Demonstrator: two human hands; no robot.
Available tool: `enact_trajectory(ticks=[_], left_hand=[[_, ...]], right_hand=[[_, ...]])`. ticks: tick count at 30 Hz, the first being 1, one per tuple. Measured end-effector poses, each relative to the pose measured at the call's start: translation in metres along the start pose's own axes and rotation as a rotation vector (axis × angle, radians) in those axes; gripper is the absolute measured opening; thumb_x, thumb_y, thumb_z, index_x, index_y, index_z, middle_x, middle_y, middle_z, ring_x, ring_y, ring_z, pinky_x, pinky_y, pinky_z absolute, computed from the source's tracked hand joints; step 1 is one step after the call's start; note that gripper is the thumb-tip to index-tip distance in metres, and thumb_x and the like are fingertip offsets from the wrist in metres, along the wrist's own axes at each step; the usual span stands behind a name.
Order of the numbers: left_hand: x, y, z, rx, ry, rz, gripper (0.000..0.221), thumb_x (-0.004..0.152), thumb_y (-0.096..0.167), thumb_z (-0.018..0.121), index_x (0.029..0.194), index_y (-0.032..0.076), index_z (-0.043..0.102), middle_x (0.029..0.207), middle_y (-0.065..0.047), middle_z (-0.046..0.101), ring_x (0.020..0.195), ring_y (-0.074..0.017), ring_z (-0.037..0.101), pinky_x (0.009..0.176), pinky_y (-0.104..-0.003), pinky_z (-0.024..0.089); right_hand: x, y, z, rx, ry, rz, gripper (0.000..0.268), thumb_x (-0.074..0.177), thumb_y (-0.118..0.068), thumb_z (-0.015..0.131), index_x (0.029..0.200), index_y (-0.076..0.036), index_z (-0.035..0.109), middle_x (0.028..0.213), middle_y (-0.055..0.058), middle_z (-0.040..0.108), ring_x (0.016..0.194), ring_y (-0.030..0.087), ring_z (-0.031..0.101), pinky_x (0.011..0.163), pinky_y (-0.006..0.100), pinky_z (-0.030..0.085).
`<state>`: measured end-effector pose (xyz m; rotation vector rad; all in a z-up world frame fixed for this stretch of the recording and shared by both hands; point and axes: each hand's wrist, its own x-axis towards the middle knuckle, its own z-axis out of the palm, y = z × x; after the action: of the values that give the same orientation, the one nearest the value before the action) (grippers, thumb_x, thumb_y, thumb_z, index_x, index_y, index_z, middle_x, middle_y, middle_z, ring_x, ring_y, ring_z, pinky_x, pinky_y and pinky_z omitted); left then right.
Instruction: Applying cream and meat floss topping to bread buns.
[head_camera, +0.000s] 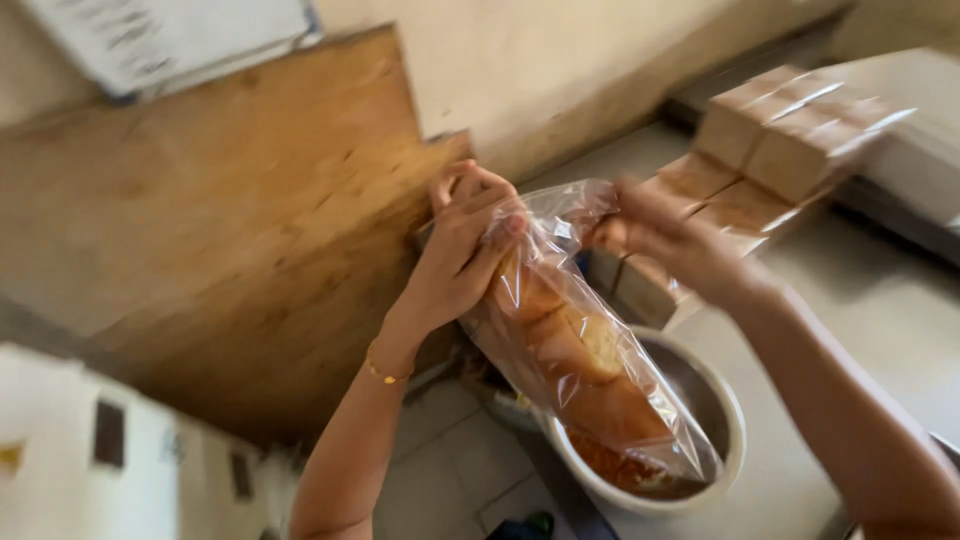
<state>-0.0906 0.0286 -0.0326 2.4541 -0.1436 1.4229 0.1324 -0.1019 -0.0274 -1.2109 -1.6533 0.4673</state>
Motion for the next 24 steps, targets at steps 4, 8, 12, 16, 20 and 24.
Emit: enact_trajectory(ticks=[4,8,12,16,20,24], left_hand=[[-0.047,0.004,0.002,-0.027,0.002,-0.106,0.036,0.110,0.027,0.039,0.085,0.011,0.058,0.085,-0.003,0.058,0.100,-0.0222,0.053,0.114,-0.050,0.015],[-0.085,0.019,0.005,-0.022,-0.024,-0.171,0.036,0.110,0.028,0.039,0.086,0.011,0.059,0.085,-0.002,0.060,0.100,-0.0212,0.054,0.115,-0.049,0.013],[-0.108,0.032,0.003,0.051,-0.016,-0.194,0.037,0.110,0.032,0.038,0.088,0.010,0.058,0.088,-0.003,0.061,0.102,-0.0217,0.056,0.116,-0.050,0.013],[-0.128,0.037,0.005,0.113,-0.015,-0.219,0.037,0.110,0.033,0.040,0.089,0.009,0.060,0.089,-0.005,0.064,0.106,-0.0226,0.057,0.117,-0.050,0.010],[-0.143,0.036,0.004,0.172,-0.015,-0.204,0.037,0.109,0.033,0.041,0.091,0.007,0.061,0.091,-0.005,0.065,0.108,-0.0232,0.059,0.118,-0.051,0.010],[-0.162,0.030,0.010,0.173,-0.012,-0.210,0.045,0.110,0.037,0.038,0.088,0.007,0.063,0.088,-0.006,0.066,0.106,-0.0231,0.061,0.117,-0.052,0.012]], right_hand=[[-0.054,0.039,0.057,0.311,-0.156,0.185,0.041,0.093,-0.031,0.064,0.123,-0.003,0.068,0.101,0.005,0.066,0.098,0.015,0.059,0.091,0.033,0.048],[-0.069,0.045,0.096,0.610,-0.104,0.249,0.022,0.098,-0.008,0.064,0.118,0.001,0.065,0.100,0.007,0.068,0.093,0.014,0.062,0.089,0.031,0.050],[-0.070,0.034,0.119,0.580,-0.105,0.188,0.022,0.094,-0.004,0.067,0.115,-0.001,0.064,0.105,0.006,0.068,0.098,0.014,0.064,0.089,0.031,0.053],[-0.078,0.066,0.135,0.648,-0.073,0.208,0.020,0.096,0.000,0.064,0.116,-0.001,0.061,0.108,0.008,0.067,0.101,0.016,0.063,0.095,0.035,0.051],[-0.073,0.076,0.144,0.640,-0.078,0.232,0.015,0.101,-0.005,0.061,0.116,-0.004,0.057,0.100,0.003,0.063,0.094,0.010,0.061,0.091,0.028,0.050],[-0.072,0.085,0.150,0.629,-0.128,0.263,0.013,0.105,-0.004,0.057,0.117,-0.007,0.057,0.093,-0.004,0.057,0.085,0.003,0.056,0.084,0.021,0.049]])
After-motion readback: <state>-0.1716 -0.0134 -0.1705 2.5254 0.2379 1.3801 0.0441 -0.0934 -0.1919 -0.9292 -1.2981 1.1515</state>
